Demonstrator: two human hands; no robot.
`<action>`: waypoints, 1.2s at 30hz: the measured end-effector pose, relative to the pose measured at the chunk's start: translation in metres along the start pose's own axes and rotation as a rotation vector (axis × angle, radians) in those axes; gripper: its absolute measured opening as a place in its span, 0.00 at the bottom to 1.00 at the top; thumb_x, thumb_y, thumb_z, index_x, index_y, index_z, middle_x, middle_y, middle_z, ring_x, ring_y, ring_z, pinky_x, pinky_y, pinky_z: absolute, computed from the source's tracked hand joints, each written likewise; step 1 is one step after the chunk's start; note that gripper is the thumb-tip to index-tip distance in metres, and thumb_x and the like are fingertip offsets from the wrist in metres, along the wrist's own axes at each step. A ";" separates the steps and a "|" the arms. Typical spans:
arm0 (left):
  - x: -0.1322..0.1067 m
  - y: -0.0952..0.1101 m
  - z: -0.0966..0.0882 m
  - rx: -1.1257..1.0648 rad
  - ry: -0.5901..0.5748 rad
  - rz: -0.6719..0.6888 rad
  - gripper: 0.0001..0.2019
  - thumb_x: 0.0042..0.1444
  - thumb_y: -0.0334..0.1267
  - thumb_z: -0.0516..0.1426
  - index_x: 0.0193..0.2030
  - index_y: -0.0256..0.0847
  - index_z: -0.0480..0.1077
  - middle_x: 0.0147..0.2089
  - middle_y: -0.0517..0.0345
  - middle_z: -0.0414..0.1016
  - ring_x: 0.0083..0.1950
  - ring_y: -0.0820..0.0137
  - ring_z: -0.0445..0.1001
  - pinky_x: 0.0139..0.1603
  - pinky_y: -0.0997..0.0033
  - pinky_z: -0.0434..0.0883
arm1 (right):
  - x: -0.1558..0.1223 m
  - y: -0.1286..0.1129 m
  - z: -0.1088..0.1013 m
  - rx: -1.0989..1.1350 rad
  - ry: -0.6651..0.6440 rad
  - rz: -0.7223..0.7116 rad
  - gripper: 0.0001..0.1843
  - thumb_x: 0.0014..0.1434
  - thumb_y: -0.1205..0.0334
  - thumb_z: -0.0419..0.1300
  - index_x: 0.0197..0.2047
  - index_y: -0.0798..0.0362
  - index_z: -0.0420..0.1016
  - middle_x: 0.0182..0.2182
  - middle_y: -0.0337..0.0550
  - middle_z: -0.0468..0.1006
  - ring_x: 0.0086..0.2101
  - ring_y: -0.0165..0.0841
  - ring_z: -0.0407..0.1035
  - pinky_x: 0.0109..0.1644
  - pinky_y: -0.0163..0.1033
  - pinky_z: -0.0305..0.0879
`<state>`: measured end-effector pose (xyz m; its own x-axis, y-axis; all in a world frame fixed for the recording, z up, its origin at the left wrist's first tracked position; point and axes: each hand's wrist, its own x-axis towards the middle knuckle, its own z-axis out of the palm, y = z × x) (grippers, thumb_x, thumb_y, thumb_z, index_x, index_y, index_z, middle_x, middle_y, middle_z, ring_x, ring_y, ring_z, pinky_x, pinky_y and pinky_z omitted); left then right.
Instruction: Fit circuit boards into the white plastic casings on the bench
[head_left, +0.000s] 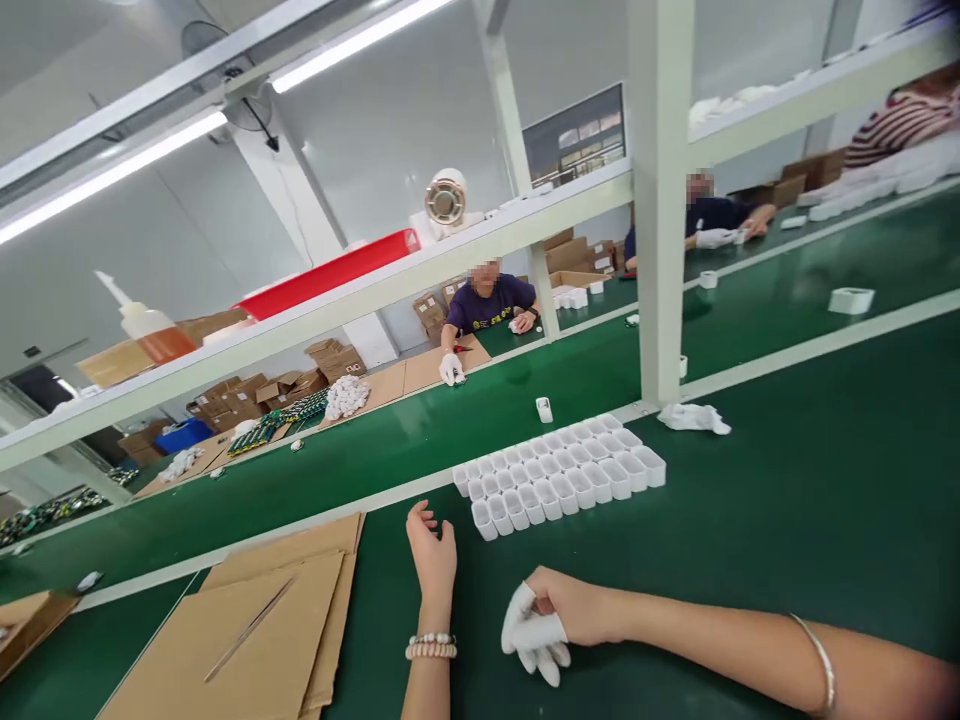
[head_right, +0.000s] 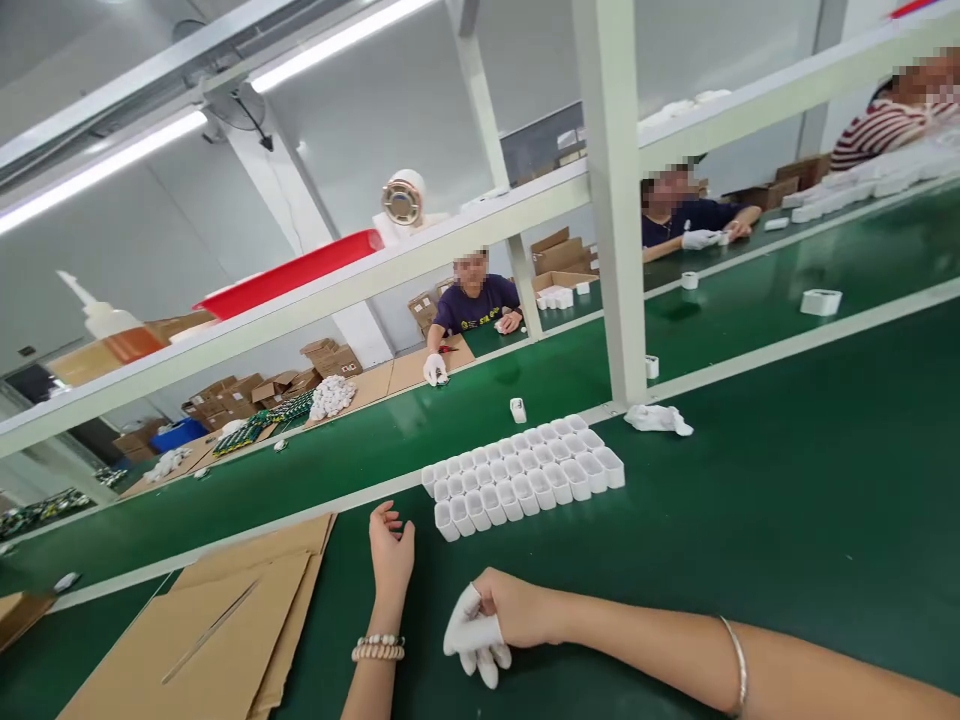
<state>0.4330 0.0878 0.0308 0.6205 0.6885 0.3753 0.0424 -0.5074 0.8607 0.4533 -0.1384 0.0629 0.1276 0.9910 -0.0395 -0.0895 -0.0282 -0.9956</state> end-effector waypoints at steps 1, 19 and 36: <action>0.002 -0.001 0.001 0.000 -0.008 -0.018 0.17 0.51 0.30 0.56 0.49 0.38 0.62 0.40 0.55 0.65 0.37 0.70 0.69 0.41 0.63 0.71 | 0.002 0.005 -0.001 0.091 0.014 -0.013 0.17 0.54 0.51 0.64 0.38 0.57 0.80 0.25 0.41 0.77 0.19 0.24 0.68 0.20 0.26 0.60; 0.049 -0.002 0.022 -0.022 -0.262 -0.102 0.21 0.46 0.52 0.61 0.39 0.36 0.70 0.29 0.59 0.70 0.31 0.71 0.69 0.34 0.70 0.68 | 0.013 0.024 -0.036 0.934 0.016 0.213 0.22 0.63 0.48 0.54 0.40 0.61 0.75 0.27 0.42 0.74 0.25 0.30 0.72 0.29 0.35 0.67; 0.045 -0.007 0.021 0.062 -0.252 -0.047 0.12 0.53 0.43 0.57 0.41 0.38 0.69 0.31 0.58 0.70 0.31 0.70 0.69 0.34 0.71 0.68 | 0.004 0.015 -0.038 0.936 0.046 0.244 0.16 0.49 0.68 0.66 0.43 0.61 0.75 0.27 0.40 0.74 0.28 0.30 0.72 0.34 0.38 0.66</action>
<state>0.4770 0.1117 0.0341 0.7920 0.5652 0.2310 0.1190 -0.5140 0.8495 0.4903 -0.1403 0.0446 0.0383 0.9651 -0.2590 -0.8665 -0.0971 -0.4896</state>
